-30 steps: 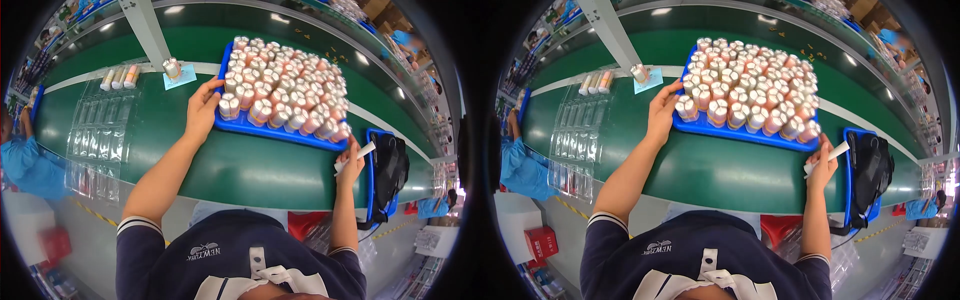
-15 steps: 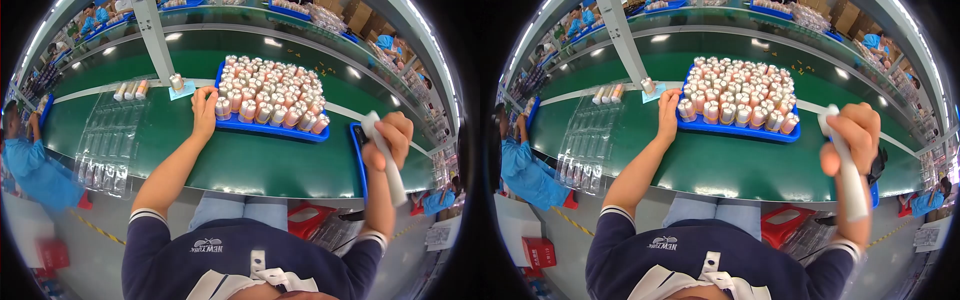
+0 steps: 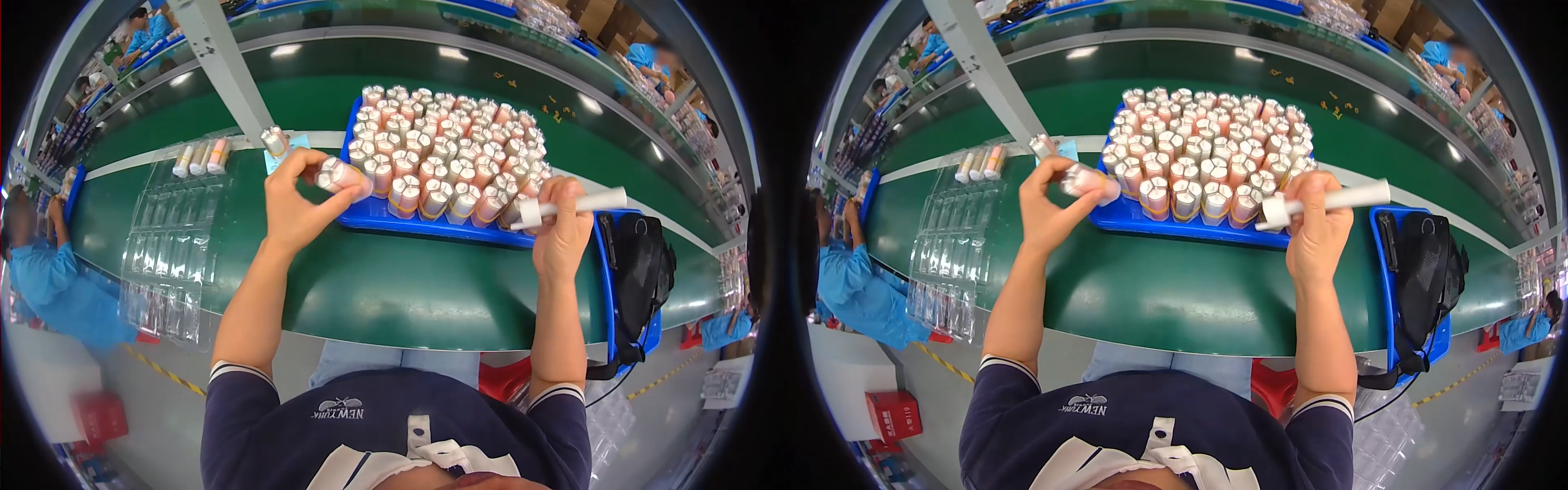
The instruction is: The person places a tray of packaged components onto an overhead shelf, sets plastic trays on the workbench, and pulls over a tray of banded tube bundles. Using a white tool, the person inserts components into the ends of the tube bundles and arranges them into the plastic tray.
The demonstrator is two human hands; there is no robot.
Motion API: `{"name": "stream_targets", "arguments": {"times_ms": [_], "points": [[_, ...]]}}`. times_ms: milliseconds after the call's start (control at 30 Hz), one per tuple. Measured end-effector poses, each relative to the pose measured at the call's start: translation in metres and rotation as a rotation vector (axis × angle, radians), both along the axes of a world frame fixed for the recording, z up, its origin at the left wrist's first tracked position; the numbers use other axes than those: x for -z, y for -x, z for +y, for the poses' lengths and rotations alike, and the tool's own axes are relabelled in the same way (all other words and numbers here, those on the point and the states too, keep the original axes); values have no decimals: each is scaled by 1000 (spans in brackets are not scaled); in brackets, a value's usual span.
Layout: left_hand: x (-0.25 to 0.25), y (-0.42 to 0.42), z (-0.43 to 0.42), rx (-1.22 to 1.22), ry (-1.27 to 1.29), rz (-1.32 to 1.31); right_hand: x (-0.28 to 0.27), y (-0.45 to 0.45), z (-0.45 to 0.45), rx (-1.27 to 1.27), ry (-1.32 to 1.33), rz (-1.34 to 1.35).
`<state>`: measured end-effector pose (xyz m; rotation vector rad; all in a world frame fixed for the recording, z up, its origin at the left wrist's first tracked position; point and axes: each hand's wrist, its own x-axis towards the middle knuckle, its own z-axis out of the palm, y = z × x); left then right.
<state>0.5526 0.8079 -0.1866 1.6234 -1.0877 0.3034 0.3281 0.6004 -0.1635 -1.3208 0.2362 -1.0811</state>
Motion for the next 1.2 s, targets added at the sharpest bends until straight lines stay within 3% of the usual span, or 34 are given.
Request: {"name": "stream_targets", "arguments": {"times_ms": [67,133,233,333,700,900,1100,1200], "points": [[-5,15,2,190,6,112,-7,2,3,-110,-88,49],[1,32,-6,417,-20,1,-13,-4,14,-169,-41,37],[9,65,-12,644,-285,89,-5,-4,21,-281,72,95],[30,78,-18,743,-360,106,2,-4,27,-207,201,156],[38,81,-20,766,-350,190,11,-10,29,-165,341,152],[37,76,-22,733,-350,173,0,-6,35,-205,245,120],[35,77,-20,653,-351,227,-7,-11,32,-110,715,152],[32,76,-20,645,-363,170,14,-13,34,-41,691,107]]}}
